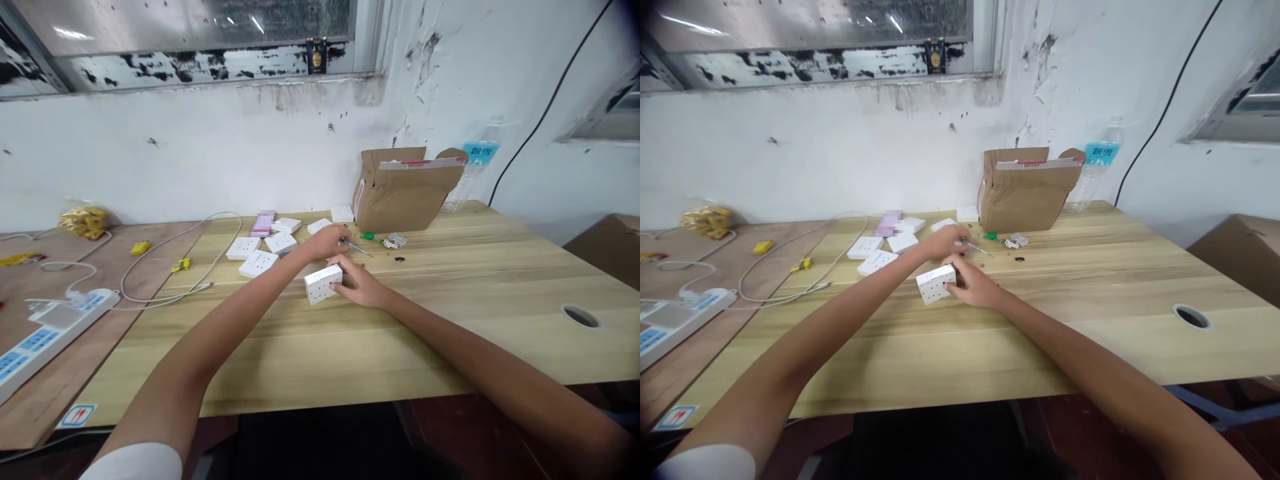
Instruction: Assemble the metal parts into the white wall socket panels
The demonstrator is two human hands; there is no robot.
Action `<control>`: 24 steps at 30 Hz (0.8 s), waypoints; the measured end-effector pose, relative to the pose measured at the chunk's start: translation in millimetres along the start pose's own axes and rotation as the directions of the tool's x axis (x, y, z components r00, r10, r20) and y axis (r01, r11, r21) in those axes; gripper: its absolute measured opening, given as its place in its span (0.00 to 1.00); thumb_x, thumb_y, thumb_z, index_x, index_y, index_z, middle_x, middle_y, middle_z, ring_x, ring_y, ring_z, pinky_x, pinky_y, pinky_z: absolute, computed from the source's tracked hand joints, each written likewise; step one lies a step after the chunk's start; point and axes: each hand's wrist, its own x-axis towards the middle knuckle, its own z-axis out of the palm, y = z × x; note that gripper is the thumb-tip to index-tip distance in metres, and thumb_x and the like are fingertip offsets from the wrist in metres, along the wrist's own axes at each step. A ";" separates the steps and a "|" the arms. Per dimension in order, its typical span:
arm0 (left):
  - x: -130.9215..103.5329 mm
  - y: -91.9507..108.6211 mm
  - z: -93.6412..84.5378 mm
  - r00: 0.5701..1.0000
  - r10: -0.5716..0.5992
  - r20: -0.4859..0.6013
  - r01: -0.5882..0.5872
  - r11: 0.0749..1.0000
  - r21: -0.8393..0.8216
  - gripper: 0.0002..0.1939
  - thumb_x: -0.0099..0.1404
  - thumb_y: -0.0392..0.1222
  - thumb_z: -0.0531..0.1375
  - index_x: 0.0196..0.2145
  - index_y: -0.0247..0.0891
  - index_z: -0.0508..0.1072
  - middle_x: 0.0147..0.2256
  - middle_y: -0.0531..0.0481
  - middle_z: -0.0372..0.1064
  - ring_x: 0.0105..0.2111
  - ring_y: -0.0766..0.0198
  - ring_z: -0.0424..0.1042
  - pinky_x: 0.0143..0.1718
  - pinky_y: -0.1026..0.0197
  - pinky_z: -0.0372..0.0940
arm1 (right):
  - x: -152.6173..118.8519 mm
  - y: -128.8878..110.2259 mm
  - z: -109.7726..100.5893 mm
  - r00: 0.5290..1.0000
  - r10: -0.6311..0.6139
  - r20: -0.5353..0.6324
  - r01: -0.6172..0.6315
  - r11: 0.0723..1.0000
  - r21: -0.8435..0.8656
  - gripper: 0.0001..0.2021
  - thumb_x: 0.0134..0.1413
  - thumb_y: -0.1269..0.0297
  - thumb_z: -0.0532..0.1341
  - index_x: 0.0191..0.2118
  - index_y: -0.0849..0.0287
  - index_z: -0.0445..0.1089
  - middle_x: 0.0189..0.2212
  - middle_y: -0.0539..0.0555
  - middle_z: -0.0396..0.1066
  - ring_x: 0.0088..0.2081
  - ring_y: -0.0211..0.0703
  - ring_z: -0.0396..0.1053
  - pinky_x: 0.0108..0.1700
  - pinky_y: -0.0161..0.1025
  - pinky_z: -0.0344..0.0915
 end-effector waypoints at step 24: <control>-159.2 28.2 -31.9 0.618 -0.549 -0.562 -0.131 0.633 -0.763 0.18 0.66 0.56 0.76 0.42 0.39 0.81 0.42 0.48 0.77 0.39 0.61 0.78 0.41 0.59 0.81 | 16.1 -13.2 -3.3 0.937 0.116 -0.330 0.009 0.935 0.354 0.23 0.57 0.47 0.77 0.47 0.50 0.67 0.42 0.52 0.75 0.46 0.51 0.74 0.47 0.46 0.73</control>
